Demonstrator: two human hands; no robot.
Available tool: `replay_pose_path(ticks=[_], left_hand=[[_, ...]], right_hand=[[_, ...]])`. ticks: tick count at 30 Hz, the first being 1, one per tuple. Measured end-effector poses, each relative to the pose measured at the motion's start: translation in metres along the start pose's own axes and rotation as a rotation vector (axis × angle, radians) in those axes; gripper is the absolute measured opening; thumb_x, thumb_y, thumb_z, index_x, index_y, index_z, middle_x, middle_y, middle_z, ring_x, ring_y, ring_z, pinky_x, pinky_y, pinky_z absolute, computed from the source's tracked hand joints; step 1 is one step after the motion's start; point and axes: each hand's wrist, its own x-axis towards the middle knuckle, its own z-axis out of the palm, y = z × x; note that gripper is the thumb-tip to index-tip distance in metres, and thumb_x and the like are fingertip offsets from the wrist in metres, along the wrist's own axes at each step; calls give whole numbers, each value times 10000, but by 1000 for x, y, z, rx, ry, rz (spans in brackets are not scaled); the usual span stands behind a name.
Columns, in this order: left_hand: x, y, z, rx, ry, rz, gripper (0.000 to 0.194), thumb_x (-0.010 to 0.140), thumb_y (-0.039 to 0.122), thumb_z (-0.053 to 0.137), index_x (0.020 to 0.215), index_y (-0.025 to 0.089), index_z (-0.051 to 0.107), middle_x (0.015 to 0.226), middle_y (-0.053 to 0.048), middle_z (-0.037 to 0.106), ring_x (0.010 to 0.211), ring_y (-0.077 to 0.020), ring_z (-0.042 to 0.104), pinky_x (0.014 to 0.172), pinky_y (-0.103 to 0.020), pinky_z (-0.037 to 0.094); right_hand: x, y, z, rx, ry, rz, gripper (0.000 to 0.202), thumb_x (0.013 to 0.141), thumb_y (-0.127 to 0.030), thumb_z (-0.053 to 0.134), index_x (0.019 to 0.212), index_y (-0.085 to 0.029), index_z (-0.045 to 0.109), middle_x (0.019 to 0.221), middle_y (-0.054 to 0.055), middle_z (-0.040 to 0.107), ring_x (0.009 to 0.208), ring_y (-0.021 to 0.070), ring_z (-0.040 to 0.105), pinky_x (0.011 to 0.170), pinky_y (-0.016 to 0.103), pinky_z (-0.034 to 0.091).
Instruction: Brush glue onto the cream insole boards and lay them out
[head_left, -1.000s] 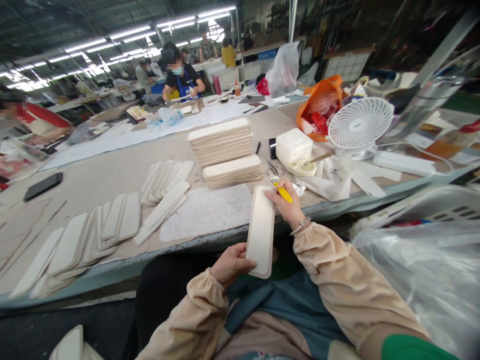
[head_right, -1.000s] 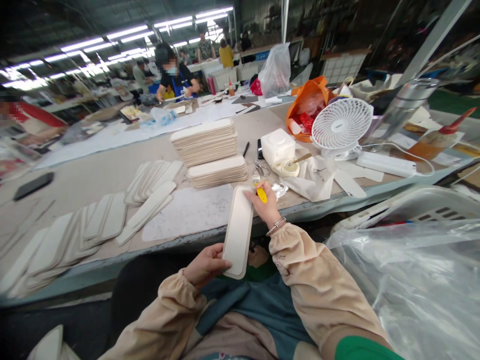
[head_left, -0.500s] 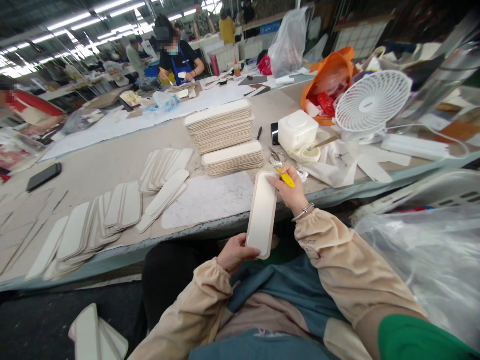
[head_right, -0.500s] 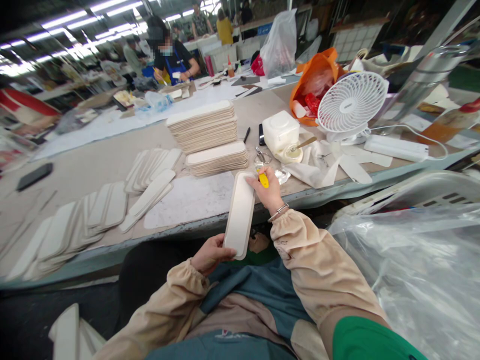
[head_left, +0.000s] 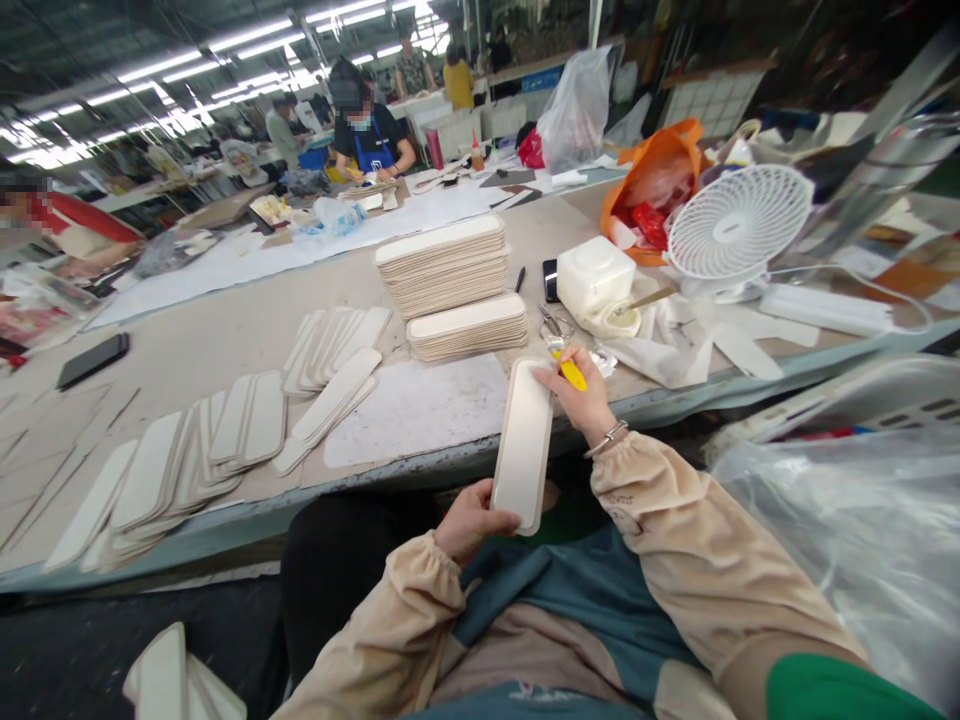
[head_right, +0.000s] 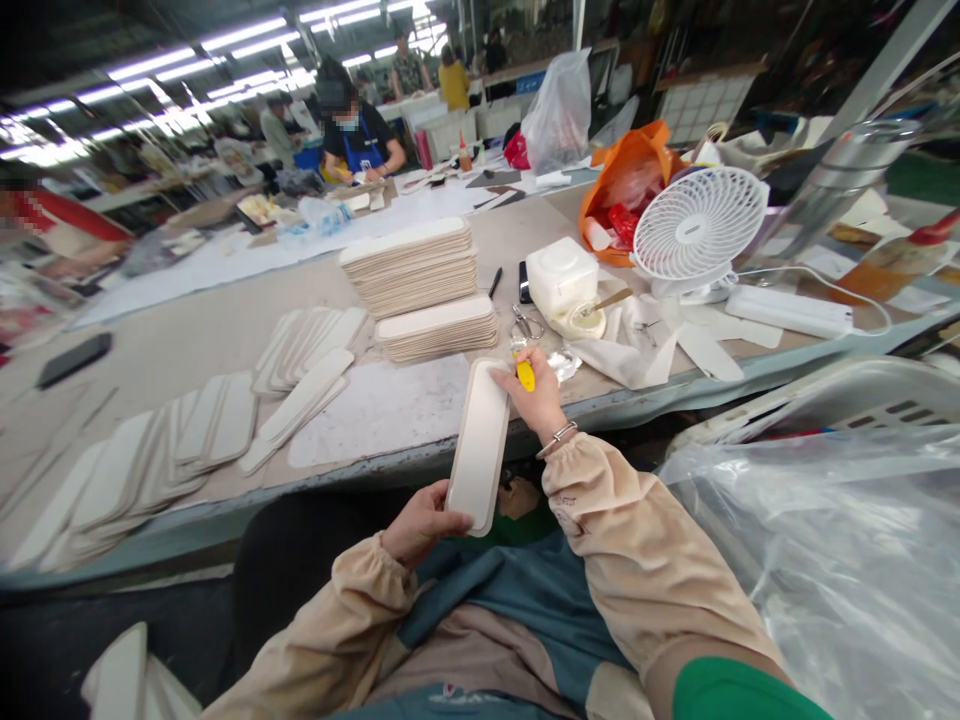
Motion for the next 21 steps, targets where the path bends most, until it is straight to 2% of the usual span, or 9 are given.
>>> replay_pose_path(ticks=[4,8,17,21], left_hand=[[0,-2,0,-2,-61,33,579,456,288,890,963,119,669,846,-64,692,696,-171,616,561,-243,464],[0,2,4,-87,-83,52,530,536,387,865,957,119,689,845,-81,699,729,-184,627,659,-284,484],[3,7,10,-139,28,78,473,595,470,831,865,104,700,775,-96,698,682,-178,622,681,-304,468],[1,10,9,-156,46,94,425,599,449,834,805,108,688,734,-79,690,649,-160,611,641,-282,464]], right_hand=[[-2,-1,1,-36,3,-57,390,704,-422,745,872,-256,434,669,-70,440,585,128,415,555,265,358],[-6,-3,5,-43,-34,-55,388,717,-447,737,869,-256,436,664,-66,438,567,130,400,537,272,349],[-11,-7,10,1,-134,-54,350,758,-431,705,877,-260,424,679,-66,399,587,131,384,556,266,336],[-10,-7,9,-75,-113,-78,305,785,-428,676,860,-260,433,683,-59,399,582,135,379,547,277,336]])
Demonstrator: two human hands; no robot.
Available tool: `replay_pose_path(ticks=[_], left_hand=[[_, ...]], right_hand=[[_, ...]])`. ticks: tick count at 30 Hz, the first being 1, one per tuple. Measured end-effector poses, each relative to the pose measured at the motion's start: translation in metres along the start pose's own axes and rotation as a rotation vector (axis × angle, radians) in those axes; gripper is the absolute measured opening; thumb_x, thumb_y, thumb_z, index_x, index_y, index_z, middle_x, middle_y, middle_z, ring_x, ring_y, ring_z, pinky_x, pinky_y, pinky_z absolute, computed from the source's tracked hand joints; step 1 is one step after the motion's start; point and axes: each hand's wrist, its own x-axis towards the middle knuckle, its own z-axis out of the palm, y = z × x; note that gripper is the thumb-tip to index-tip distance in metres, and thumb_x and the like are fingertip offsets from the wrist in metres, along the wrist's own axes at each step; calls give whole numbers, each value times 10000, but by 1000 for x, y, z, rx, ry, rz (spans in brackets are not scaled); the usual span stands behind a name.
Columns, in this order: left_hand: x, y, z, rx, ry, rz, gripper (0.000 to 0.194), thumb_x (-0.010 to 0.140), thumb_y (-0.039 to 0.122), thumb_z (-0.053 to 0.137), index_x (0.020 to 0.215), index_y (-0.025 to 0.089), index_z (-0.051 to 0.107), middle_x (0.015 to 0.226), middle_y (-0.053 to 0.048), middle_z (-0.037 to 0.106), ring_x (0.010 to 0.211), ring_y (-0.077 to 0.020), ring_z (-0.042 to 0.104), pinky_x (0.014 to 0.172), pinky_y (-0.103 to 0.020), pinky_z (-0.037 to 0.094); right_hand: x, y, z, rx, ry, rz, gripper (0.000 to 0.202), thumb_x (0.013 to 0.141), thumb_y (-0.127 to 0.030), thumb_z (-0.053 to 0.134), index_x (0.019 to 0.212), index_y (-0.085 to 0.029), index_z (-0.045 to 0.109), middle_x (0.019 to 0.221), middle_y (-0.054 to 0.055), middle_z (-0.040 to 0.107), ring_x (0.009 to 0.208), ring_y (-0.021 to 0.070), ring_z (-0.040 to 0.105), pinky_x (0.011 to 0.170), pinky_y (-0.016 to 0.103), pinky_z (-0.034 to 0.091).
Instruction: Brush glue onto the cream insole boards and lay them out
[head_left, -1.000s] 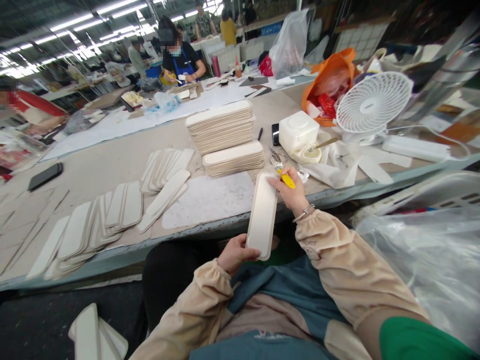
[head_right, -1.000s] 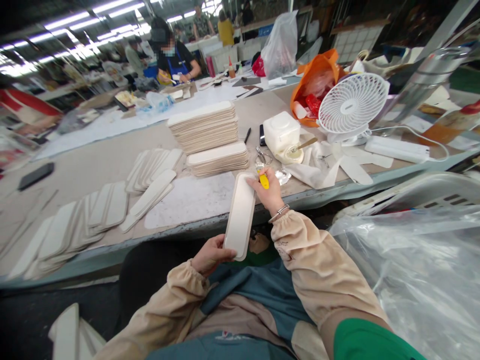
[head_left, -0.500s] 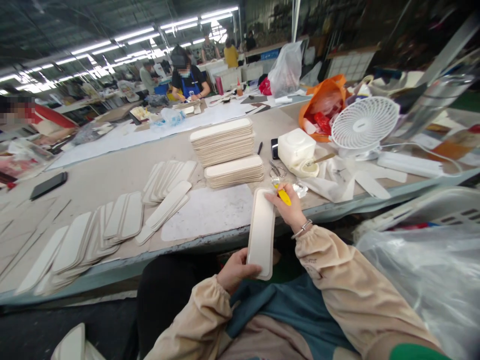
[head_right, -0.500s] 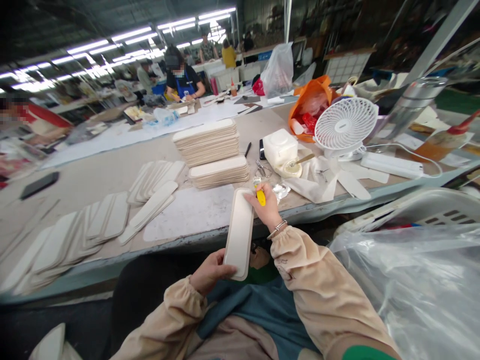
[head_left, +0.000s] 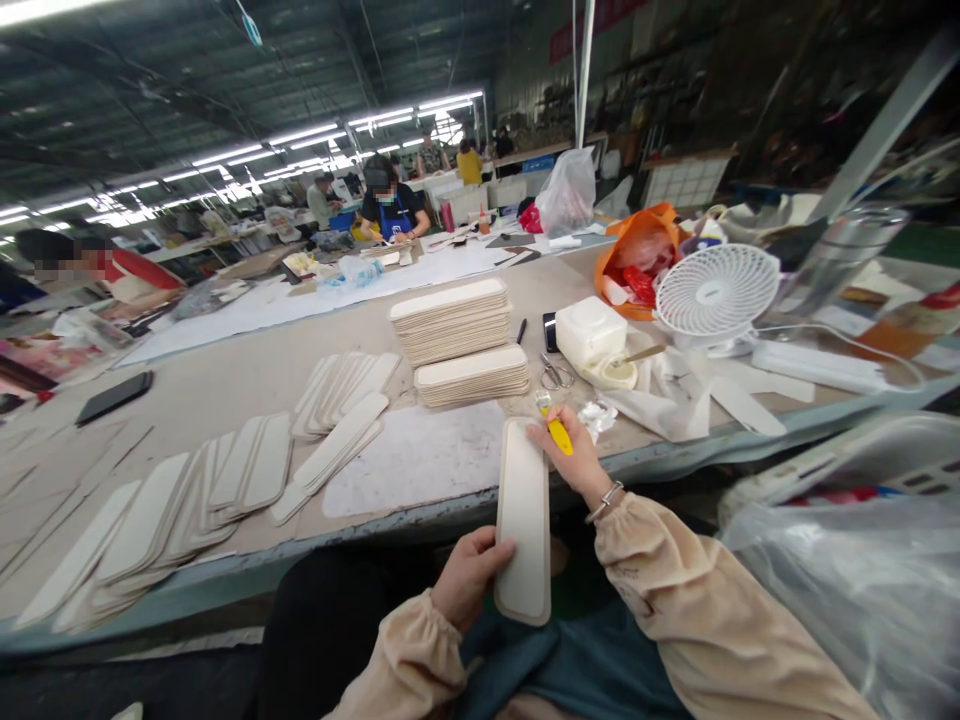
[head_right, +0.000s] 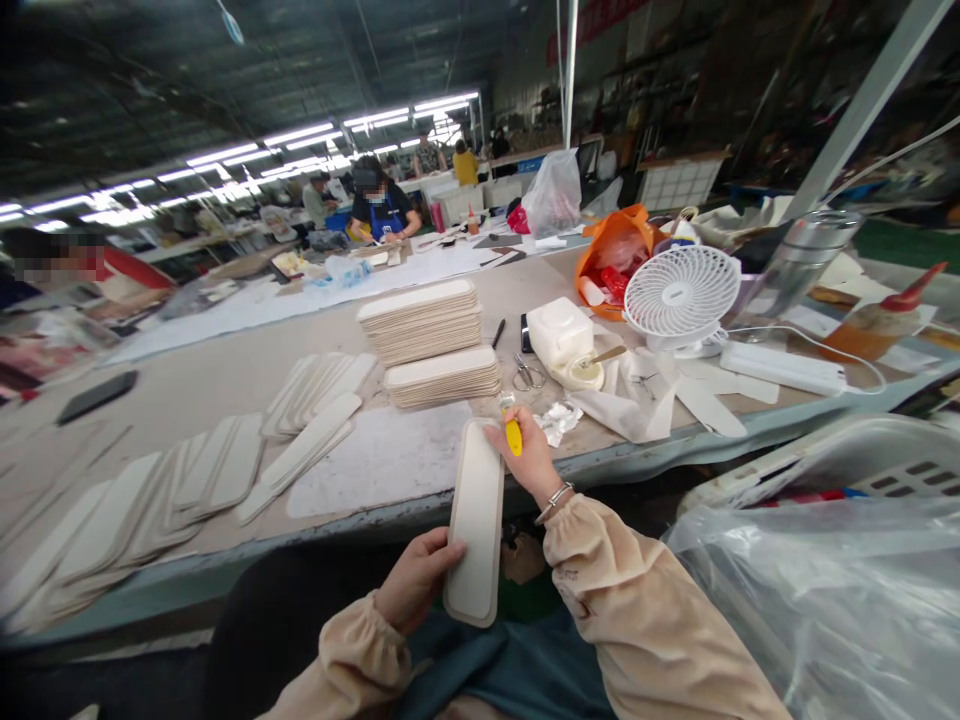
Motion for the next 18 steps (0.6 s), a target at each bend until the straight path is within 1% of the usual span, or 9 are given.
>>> replay_pose_path(ticks=[4,8,10,12,15,18], left_hand=[[-1,9,-1,-36,41,24,417,601,450,832,796,115,677,686,-50,676,624,-143,605,589,-245,450],[0,20,-3,-106,116,70,381,617,427,825,776,122,662,664,-30,673,574,-112,581,543,-214,440],[0,25,-5,-158,145,99,365,635,404,818,808,123,665,681,-29,681,593,-117,594,560,-214,463],[0,29,-6,-207,174,127,362,655,382,808,870,125,669,709,-31,693,617,-129,615,585,-223,489],[-1,33,-8,-266,210,157,344,682,350,791,919,133,666,726,-26,699,611,-131,626,598,-227,509],[-3,35,-8,-298,214,194,323,701,325,777,938,135,668,764,-31,710,642,-138,640,621,-226,517]], right_hand=[[2,-1,-2,22,61,6,290,800,-440,657,850,-263,432,673,-57,423,563,137,408,534,288,368],[3,-1,-2,134,77,77,340,777,-472,673,854,-268,412,734,-32,560,603,166,536,557,324,477],[3,0,-2,194,67,121,366,769,-479,679,864,-269,394,793,-14,616,650,191,609,585,350,526],[3,1,-1,212,61,139,369,775,-471,677,873,-268,386,822,-5,640,683,207,650,599,356,547],[2,3,-1,184,55,128,342,791,-447,666,879,-264,391,821,-4,650,694,209,668,602,342,554],[1,3,-1,153,34,124,325,793,-437,661,879,-262,401,807,-7,649,686,208,671,599,342,561]])
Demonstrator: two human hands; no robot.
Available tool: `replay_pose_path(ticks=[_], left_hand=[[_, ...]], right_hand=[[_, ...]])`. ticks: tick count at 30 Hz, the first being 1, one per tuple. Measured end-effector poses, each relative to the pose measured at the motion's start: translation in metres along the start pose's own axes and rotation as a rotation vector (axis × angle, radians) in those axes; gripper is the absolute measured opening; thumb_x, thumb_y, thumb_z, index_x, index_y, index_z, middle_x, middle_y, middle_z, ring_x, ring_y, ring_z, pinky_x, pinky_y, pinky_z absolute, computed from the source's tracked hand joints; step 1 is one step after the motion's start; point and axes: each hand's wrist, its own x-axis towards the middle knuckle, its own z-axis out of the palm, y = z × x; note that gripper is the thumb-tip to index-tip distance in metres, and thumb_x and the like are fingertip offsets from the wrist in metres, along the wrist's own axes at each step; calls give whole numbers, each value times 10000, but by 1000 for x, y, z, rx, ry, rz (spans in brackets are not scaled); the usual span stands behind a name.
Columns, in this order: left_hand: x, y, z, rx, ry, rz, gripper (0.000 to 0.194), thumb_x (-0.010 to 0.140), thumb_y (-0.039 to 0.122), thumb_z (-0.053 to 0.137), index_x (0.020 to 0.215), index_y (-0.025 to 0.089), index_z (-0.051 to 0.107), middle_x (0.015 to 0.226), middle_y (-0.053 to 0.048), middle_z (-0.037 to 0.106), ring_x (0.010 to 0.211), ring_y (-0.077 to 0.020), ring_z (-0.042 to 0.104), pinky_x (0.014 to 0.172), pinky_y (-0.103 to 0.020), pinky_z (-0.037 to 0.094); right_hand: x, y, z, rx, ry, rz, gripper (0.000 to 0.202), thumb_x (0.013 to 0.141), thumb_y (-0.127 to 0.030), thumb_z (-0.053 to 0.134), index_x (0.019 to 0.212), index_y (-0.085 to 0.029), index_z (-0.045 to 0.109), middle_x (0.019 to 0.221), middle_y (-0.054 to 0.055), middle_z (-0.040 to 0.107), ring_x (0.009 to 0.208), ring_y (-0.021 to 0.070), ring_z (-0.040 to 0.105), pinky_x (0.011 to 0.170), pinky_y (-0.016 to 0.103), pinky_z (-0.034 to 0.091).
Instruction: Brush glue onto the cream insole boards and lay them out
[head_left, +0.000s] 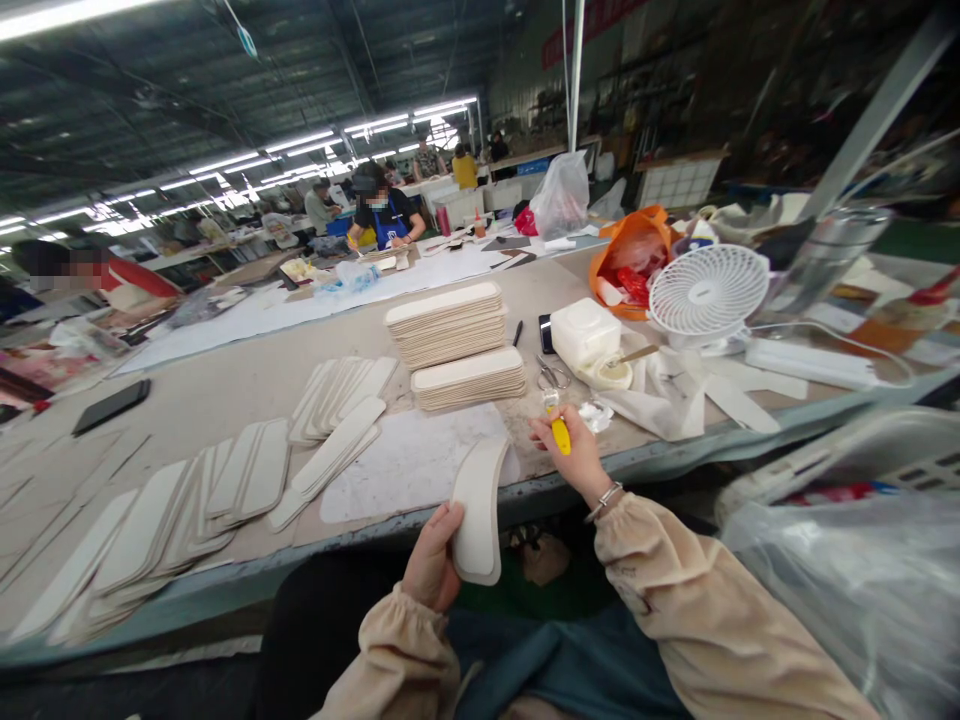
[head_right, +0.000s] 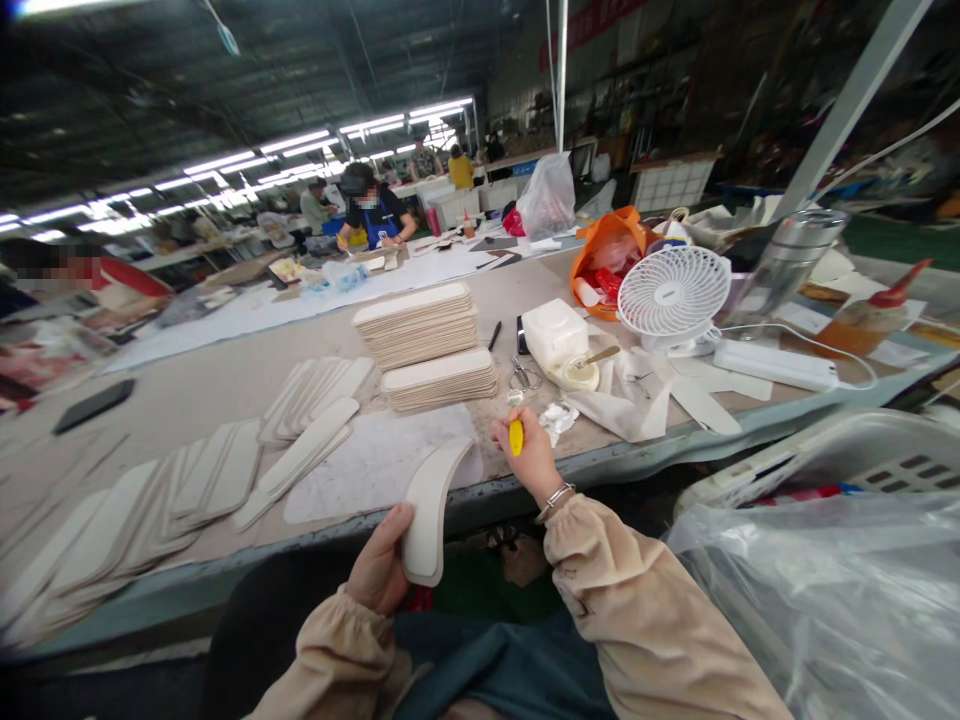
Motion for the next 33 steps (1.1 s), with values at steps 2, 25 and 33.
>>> replay_pose_path(ticks=[2,25,33], left_hand=[[-2,0,0,-14,-20,18,321,711,312,768,961,137,669,811,-39,720,678,-143,650,629,-222,516],[29,53,37,-208,-164,256,193,706,96,737,854,193,659,888,-7,733,881,-146,679,803,-273,553],[129,103,109,-335,126,292,215,837,-4,562,906,188,629,833,-9,727,845,-93,691,885,-265,536]], right_hand=[[-1,-1,0,-19,-13,0,323,791,-441,657,877,-261,404,804,-4,650,681,210,671,598,349,565],[2,-2,2,-56,3,30,462,723,-573,698,883,-248,411,847,24,664,672,209,670,569,324,563],[5,-6,1,-54,-9,3,378,785,-514,668,877,-244,420,897,42,671,688,204,666,606,332,563]])
